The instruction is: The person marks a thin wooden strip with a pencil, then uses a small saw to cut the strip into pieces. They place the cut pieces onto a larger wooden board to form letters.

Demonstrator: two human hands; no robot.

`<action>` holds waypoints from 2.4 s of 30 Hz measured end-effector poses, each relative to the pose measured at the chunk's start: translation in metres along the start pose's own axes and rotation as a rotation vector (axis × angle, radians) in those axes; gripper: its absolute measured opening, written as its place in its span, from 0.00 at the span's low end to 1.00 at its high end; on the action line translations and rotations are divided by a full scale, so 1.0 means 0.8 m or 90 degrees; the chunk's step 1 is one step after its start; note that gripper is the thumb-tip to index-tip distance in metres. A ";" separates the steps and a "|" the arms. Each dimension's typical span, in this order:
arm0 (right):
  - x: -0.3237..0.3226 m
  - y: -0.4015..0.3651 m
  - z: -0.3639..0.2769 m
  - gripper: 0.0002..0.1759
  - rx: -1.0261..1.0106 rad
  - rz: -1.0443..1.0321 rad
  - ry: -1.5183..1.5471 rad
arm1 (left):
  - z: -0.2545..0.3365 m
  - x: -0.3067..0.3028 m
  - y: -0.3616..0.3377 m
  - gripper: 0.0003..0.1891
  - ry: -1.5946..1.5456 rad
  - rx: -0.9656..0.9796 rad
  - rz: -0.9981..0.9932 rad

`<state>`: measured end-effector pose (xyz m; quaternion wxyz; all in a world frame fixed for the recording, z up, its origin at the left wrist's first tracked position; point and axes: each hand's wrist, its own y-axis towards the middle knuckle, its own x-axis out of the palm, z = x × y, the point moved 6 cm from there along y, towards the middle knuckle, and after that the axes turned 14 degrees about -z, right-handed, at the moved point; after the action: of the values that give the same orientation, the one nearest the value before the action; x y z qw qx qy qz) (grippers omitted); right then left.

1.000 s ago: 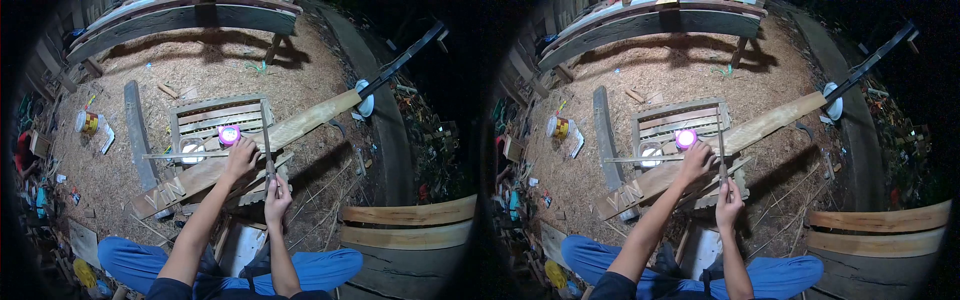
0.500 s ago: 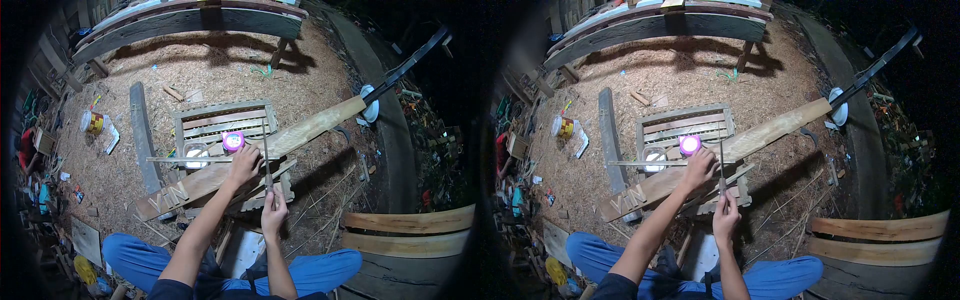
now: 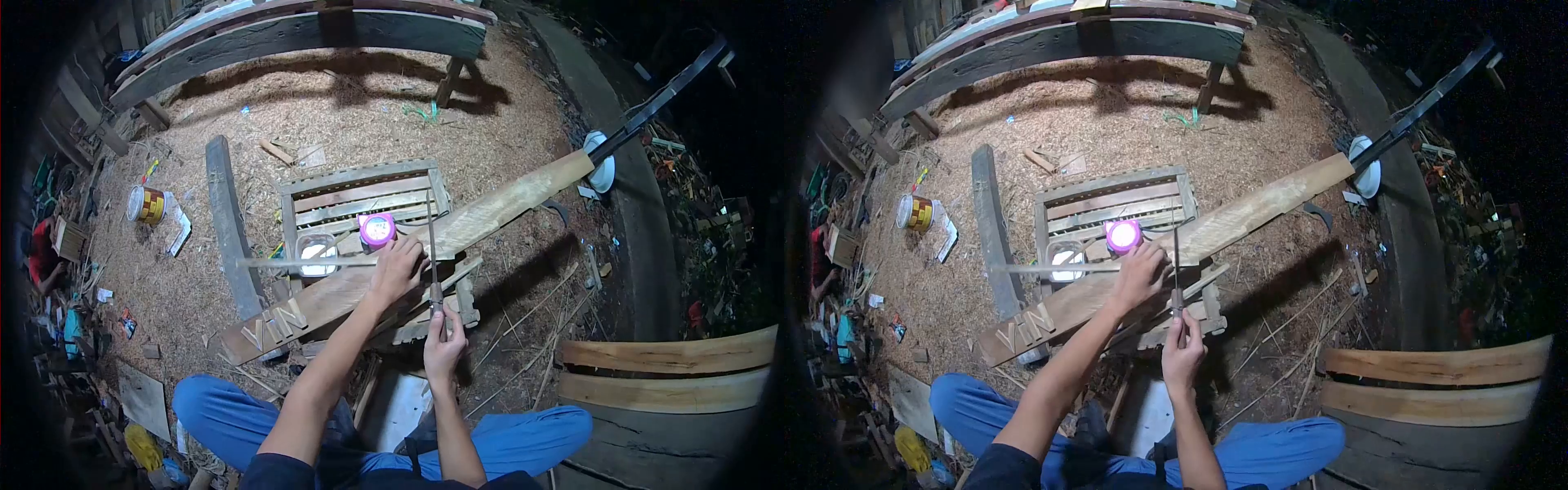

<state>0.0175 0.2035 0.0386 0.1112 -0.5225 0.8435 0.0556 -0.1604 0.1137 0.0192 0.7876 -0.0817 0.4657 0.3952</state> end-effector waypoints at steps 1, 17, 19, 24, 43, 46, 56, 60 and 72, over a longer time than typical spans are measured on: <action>-0.005 -0.009 -0.003 0.17 0.029 -0.014 -0.041 | 0.001 -0.002 0.000 0.13 -0.002 -0.004 -0.008; -0.019 0.021 -0.015 0.20 -0.048 0.002 0.017 | 0.001 -0.005 0.000 0.10 -0.015 0.001 0.048; -0.008 0.039 -0.012 0.20 -0.051 -0.019 0.020 | -0.001 -0.002 0.000 0.12 -0.002 -0.014 0.035; 0.006 0.056 -0.008 0.19 -0.047 -0.027 0.015 | -0.005 0.000 0.001 0.13 0.014 -0.018 0.024; -0.012 -0.043 0.003 0.17 0.001 -0.032 -0.042 | -0.002 0.003 -0.001 0.14 0.012 0.017 0.076; -0.037 -0.067 0.029 0.18 0.087 -0.036 0.057 | -0.003 0.003 0.000 0.12 -0.004 0.032 0.046; -0.014 -0.012 -0.005 0.18 -0.095 0.069 -0.049 | -0.002 0.000 0.000 0.11 -0.004 -0.004 0.031; -0.012 0.026 -0.015 0.20 -0.074 0.044 -0.068 | -0.002 -0.001 0.000 0.11 0.002 0.001 0.055; 0.009 0.051 -0.019 0.19 -0.039 -0.009 0.059 | -0.001 -0.002 -0.001 0.11 -0.008 0.015 0.064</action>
<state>-0.0242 0.2123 0.0505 0.0563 -0.5338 0.8418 0.0567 -0.1610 0.1122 0.0196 0.7705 -0.0462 0.4686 0.4296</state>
